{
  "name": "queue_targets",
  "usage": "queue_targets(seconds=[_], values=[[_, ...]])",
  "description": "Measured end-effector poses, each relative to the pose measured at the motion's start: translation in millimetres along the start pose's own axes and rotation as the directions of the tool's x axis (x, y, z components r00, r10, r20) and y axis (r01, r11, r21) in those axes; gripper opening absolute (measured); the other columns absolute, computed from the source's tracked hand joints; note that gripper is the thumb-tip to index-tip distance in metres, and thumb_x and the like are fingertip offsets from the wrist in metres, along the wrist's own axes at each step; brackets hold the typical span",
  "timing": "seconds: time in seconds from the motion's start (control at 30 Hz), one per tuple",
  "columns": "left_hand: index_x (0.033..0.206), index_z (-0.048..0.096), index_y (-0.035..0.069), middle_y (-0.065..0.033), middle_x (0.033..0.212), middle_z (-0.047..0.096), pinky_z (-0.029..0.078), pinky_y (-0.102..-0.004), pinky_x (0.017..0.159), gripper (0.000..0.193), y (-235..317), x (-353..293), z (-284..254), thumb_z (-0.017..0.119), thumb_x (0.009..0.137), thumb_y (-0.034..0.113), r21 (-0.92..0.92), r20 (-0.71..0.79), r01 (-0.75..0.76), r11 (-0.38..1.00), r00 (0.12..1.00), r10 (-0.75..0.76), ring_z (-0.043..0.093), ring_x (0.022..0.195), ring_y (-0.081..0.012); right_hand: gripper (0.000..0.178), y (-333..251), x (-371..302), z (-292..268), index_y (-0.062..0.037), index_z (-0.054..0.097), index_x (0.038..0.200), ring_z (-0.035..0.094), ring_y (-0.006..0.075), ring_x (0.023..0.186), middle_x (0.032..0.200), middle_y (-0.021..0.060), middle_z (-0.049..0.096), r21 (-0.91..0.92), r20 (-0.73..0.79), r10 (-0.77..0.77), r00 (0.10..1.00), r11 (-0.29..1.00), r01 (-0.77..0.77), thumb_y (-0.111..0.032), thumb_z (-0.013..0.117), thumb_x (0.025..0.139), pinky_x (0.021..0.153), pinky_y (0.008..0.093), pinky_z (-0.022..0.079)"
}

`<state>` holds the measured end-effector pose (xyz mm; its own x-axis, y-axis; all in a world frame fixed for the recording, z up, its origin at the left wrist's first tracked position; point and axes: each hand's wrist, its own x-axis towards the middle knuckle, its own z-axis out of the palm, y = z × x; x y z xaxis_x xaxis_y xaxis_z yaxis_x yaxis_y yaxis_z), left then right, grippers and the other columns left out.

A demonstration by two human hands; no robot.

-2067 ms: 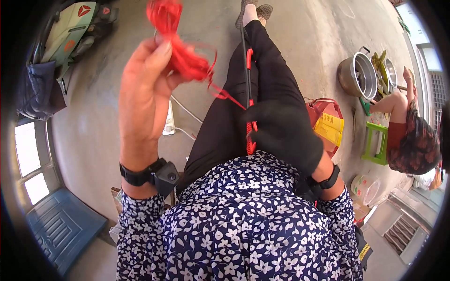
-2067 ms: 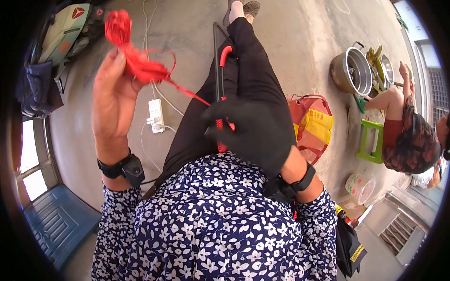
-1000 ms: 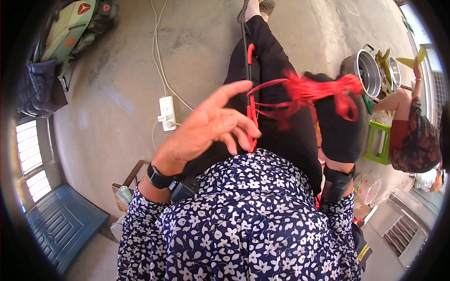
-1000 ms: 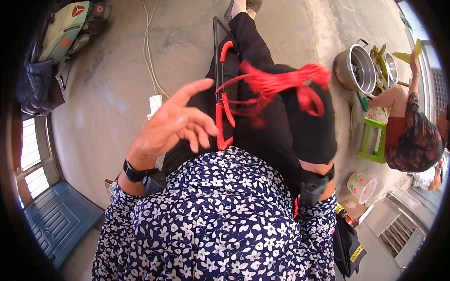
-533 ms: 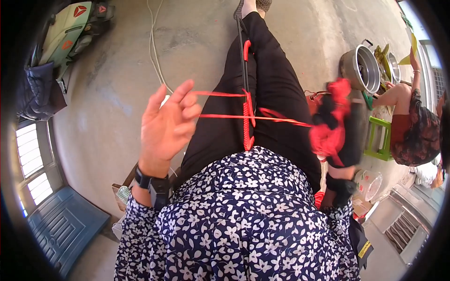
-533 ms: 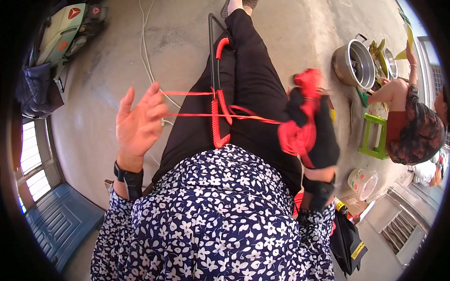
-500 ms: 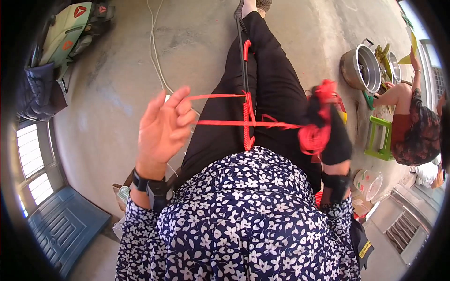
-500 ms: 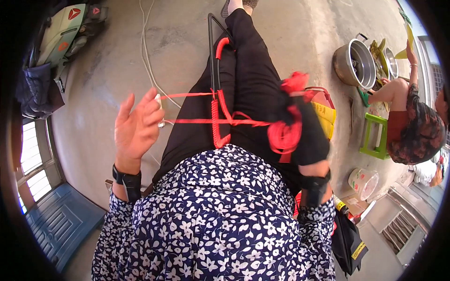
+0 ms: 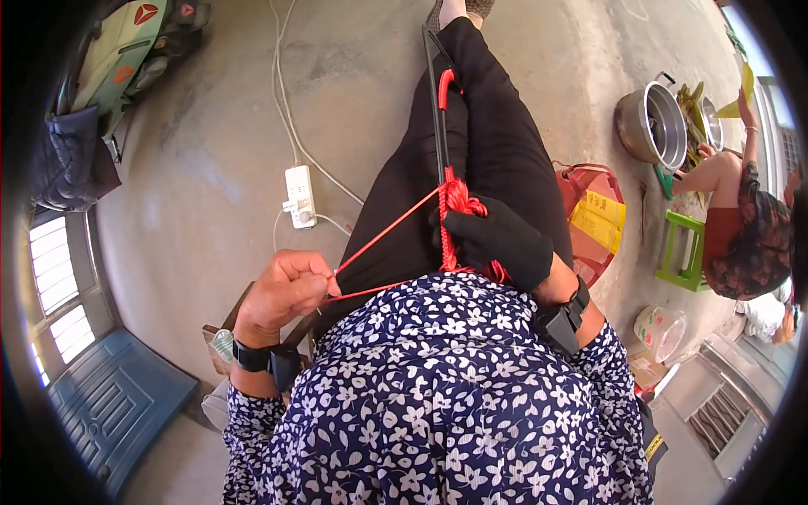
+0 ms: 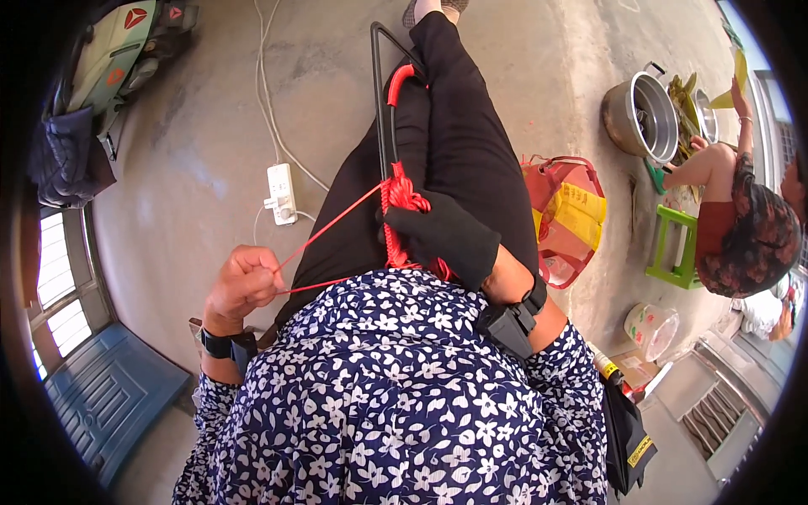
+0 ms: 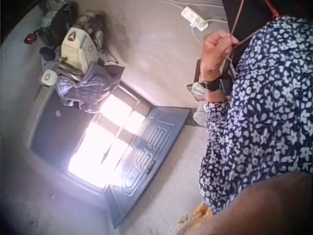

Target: Binding or weaving red plastic/synthetic cord around a black and red furniture frame.

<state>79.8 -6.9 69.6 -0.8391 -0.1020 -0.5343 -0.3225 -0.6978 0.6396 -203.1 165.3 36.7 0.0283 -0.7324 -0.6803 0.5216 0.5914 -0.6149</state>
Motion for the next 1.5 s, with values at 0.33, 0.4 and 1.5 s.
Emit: queue_targets(seconds=[0.33, 0.4, 1.5], values=[[0.127, 0.056, 0.003, -0.0196, 0.127, 0.055, 0.054, -0.0346, 0.087, 0.034, 18, 109, 42, 0.054, 0.100, 0.025, -0.104, -0.134, -0.467, 0.878, 0.881, 0.453, 0.062, 0.110, -0.0265, 0.027, -27, -39, -29, -0.0041, 0.067, 0.113, 0.061, 0.0080, 0.089, 0.101, 0.0029, 0.068, -0.142, -0.527, -0.535, 0.660, 0.821, 0.553, -0.017, 0.067, 0.090, 0.077, 0.0229, 0.047], [0.129, 0.055, 0.003, -0.0165, 0.123, 0.059, 0.055, -0.0315, 0.081, 0.036, 10, 124, 46, 0.055, 0.099, 0.023, -0.029, -0.088, -0.340, 0.940, 0.938, 0.336, 0.065, 0.102, -0.0249, 0.027, -34, -35, -27, -0.0027, 0.068, 0.110, 0.061, 0.0076, 0.087, 0.101, 0.0037, 0.068, -0.491, -0.539, -0.558, 0.631, 0.817, 0.303, -0.018, 0.069, 0.088, 0.075, 0.0233, 0.048], [0.118, 0.048, 0.001, -0.0086, 0.104, 0.054, 0.048, -0.0390, 0.084, 0.026, 144, -33, 26, 0.052, 0.097, 0.016, -0.021, -0.263, -0.802, 0.596, 0.580, 0.771, 0.053, 0.099, -0.0191, 0.020, -70, -2, 9, -0.0002, 0.065, 0.104, 0.063, 0.0226, 0.089, 0.099, 0.0114, 0.064, -0.605, 0.144, -0.661, 0.737, 0.530, 0.593, -0.011, 0.062, 0.087, 0.079, 0.0282, 0.051]])
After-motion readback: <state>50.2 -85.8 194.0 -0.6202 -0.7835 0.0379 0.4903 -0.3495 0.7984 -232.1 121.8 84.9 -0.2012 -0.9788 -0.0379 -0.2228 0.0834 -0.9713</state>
